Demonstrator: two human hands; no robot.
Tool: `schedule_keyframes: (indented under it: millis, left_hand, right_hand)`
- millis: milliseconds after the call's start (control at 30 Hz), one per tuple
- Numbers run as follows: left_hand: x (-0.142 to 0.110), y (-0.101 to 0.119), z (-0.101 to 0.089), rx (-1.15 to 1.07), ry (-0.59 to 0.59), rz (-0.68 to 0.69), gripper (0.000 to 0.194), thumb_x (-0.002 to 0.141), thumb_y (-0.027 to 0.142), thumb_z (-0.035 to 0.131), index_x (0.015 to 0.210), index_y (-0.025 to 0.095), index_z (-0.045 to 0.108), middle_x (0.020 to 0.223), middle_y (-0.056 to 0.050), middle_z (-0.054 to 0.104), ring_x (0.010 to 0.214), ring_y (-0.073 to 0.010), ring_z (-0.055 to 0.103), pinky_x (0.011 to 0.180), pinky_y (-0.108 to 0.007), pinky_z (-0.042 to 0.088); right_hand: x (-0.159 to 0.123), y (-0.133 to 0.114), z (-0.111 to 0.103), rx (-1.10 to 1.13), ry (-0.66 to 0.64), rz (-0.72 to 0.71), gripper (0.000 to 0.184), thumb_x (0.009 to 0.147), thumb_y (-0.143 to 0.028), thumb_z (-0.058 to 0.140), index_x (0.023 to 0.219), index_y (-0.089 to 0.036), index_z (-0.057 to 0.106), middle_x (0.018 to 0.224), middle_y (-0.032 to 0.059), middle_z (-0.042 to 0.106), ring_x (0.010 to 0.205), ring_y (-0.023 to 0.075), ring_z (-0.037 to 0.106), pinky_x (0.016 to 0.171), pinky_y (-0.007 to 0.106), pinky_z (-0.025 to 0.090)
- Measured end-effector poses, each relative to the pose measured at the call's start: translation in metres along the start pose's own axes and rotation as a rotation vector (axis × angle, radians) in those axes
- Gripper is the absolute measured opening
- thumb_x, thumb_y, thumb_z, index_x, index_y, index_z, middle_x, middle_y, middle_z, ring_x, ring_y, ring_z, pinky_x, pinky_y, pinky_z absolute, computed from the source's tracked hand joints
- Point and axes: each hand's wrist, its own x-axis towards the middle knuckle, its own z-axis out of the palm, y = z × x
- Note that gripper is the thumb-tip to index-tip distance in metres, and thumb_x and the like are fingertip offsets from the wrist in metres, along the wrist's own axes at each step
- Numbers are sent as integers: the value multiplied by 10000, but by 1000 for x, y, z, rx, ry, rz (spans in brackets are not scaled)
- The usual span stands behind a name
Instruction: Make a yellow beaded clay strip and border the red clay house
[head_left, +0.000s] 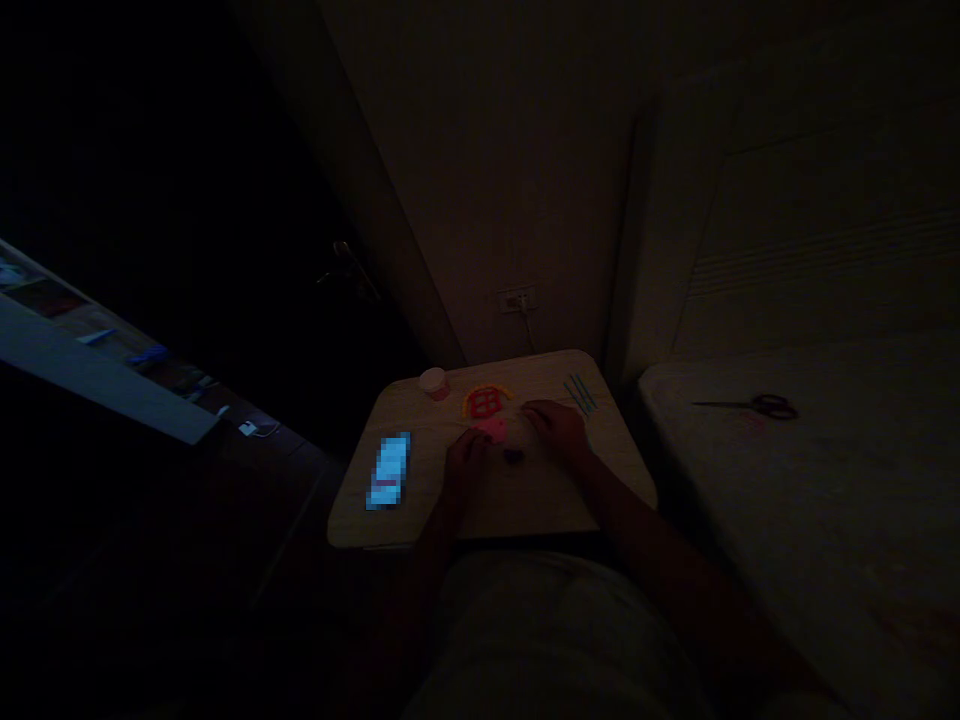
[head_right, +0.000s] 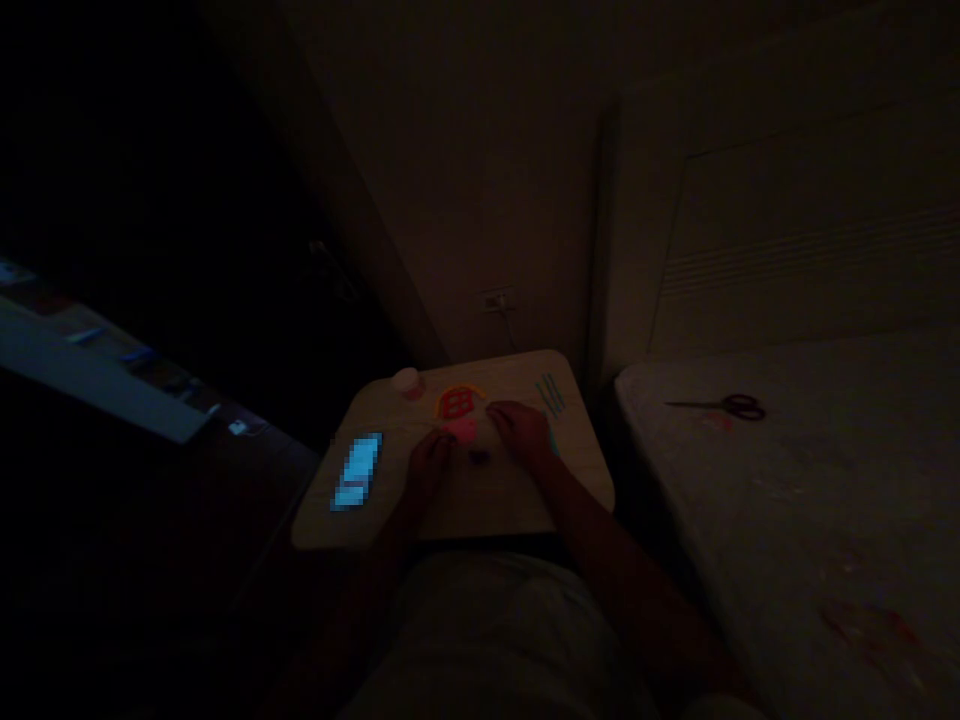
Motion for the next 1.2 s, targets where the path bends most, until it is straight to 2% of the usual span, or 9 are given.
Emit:
schedule_keyframes:
  millis: [67, 200, 500, 667, 767, 867, 933, 1033, 1200]
  left_hand:
    - [-1, 0, 2, 0, -44, -2, 322, 884, 482, 540, 834, 186, 657, 842, -53, 672, 808, -197, 580, 768, -299, 468]
    - [0, -7, 0, -20, -6, -62, 341, 888, 495, 525, 809, 184, 641, 781, -35, 646, 742, -179, 556, 693, -277, 453]
    - [-1, 0, 1, 2, -27, -31, 291, 897, 412, 524, 767, 181, 644, 763, -19, 650, 737, -167, 560, 711, -270, 452]
    - [-1, 0, 1, -5, -16, -40, 280, 902, 394, 535, 767, 176, 647, 773, -19, 652, 736, -165, 559, 707, -267, 450]
    - [-2, -2, 1, -14, -25, -46, 272, 904, 389, 538, 781, 175, 652, 773, -14, 652, 727, -160, 556, 695, -261, 448]
    - [-1, -3, 2, -7, -29, -46, 272, 910, 376, 532, 773, 172, 648, 749, -7, 639, 703, -155, 545, 670, -258, 440]
    - [-1, -2, 2, 5, -24, -36, 271, 913, 367, 529, 768, 170, 646, 755, -9, 644, 711, -156, 549, 679, -261, 440]
    - [-2, 0, 2, 24, -30, -39, 276, 918, 365, 515, 775, 169, 646, 760, -10, 645, 723, -157, 555, 690, -259, 437]
    - [-2, 1, 1, 12, -34, -28, 272, 915, 359, 510, 776, 168, 645, 773, -15, 652, 751, -163, 564, 721, -260, 450]
  right_hand:
    - [1, -2, 6, 26, -45, -24, 295, 994, -321, 506, 1108, -220, 759, 1148, 105, 764, 1058, 247, 706, 971, 402, 536]
    - [2, -2, 11, 78, -53, -51, 346, 980, -227, 459, 1188, -222, 735, 1207, 99, 745, 1124, 234, 685, 1028, 416, 517]
    - [5, 3, 12, 120, -118, -57, 182, 925, -258, 611, 989, -204, 772, 1016, 94, 782, 952, 226, 711, 911, 373, 539]
    - [4, 5, 13, 99, -169, -41, 210, 939, -246, 582, 943, -216, 791, 998, 89, 793, 941, 233, 727, 904, 381, 545]
    - [3, 7, 11, 113, -154, 3, 252, 932, -225, 568, 1079, -208, 772, 1068, 96, 787, 966, 233, 728, 899, 373, 550]
    - [2, 6, 8, 166, -132, 82, 338, 912, -210, 584, 1226, -200, 709, 1051, 84, 787, 830, 196, 731, 791, 317, 561]
    - [3, 5, 7, 179, -150, 109, 274, 910, -224, 600, 1148, -190, 732, 972, 72, 791, 742, 176, 718, 725, 281, 545]
    - [4, 5, 6, 126, -193, 80, 172, 928, -259, 609, 956, -185, 762, 884, 65, 786, 749, 175, 712, 721, 258, 515]
    - [6, 6, 7, 8, -236, 55, 249, 950, -288, 589, 798, -180, 753, 783, 65, 771, 723, 182, 692, 720, 260, 488]
